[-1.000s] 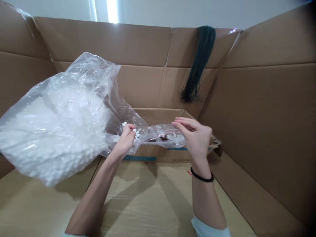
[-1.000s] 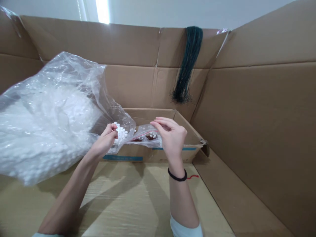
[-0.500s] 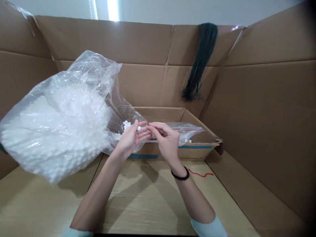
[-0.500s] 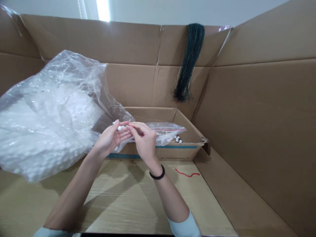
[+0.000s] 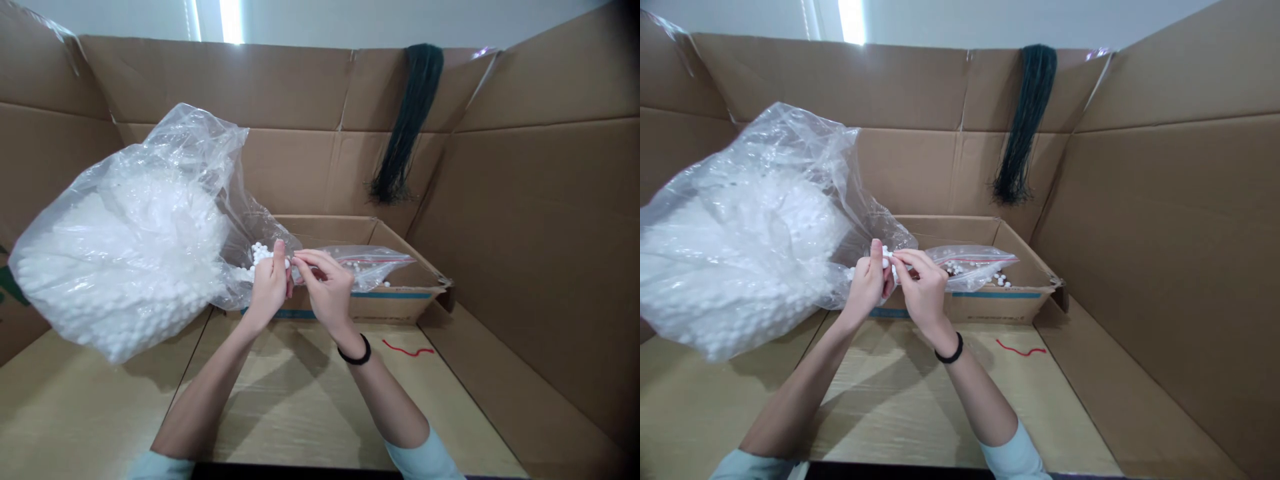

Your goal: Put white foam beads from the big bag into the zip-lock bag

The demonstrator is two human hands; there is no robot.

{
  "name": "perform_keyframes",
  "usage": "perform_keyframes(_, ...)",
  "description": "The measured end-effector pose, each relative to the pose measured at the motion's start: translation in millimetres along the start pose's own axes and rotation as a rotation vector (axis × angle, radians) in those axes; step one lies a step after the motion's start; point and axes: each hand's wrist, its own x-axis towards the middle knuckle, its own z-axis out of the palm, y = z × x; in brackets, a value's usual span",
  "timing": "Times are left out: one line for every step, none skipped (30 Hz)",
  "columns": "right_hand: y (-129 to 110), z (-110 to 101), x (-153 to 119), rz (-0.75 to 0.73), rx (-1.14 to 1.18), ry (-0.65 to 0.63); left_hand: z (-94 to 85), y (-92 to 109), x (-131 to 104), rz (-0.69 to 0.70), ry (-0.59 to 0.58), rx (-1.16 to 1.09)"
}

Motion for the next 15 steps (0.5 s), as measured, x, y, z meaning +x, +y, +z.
perform_keyframes(-0.6,0.0,-0.1,-0.017,-0.011,-0.004,0.3,0.0,0.1,-0.011,-0.005,-0.009)
perform_keyframes(-1.0,0.2,-0.3,-0.036,-0.025,-0.006,0.6,-0.1,0.3,-0.018,-0.004,-0.016)
perform_keyframes(-1.4,0.6,-0.7,-0.058,-0.04,-0.005,0.9,-0.4,0.5,-0.021,0.003,-0.019)
perform_keyframes(-1.5,1.2,-1.2,-0.081,-0.055,-0.002,1.1,-0.8,0.9,-0.02,0.011,-0.02)
perform_keyframes(-1.3,2.0,-1.9,-0.105,-0.071,0.004,1.1,-1.4,1.2,-0.016,0.02,-0.018)
perform_keyframes(-0.9,2.9,-2.7,-0.129,-0.087,0.011,1.1,-2.2,1.6,-0.011,0.03,-0.013)
perform_keyframes(-0.4,3.9,-3.8,-0.153,-0.103,0.016,0.9,-3.0,1.9,-0.004,0.039,-0.008)
perform_keyframes(0.2,5.0,-4.9,-0.174,-0.116,0.018,0.7,-3.7,2.1,0.002,0.046,-0.001)
perform_keyframes(0.8,6.1,-6.2,-0.191,-0.124,0.02,0.4,-4.4,2.1,0.008,0.053,0.006)
perform_keyframes(1.2,7.3,-7.5,-0.202,-0.126,0.02,0.1,-4.8,2.1,0.012,0.061,0.013)
perform_keyframes(1.5,8.5,-8.8,-0.208,-0.12,0.024,-0.3,-4.9,2.0,0.014,0.068,0.022)
perform_keyframes(1.5,9.8,-10.0,-0.21,-0.107,0.03,-0.6,-4.8,1.8,0.015,0.076,0.033)
perform_keyframes(1.3,11.0,-11.1,-0.208,-0.09,0.039,-1.0,-4.6,1.7,0.013,0.083,0.044)
perform_keyframes(1.0,12.2,-12.0,-0.205,-0.075,0.048,-1.4,-4.2,1.6,0.012,0.089,0.053)
perform_keyframes(0.5,13.2,-12.7,-0.203,-0.063,0.055,-1.8,-3.8,1.6,0.014,0.092,0.062)
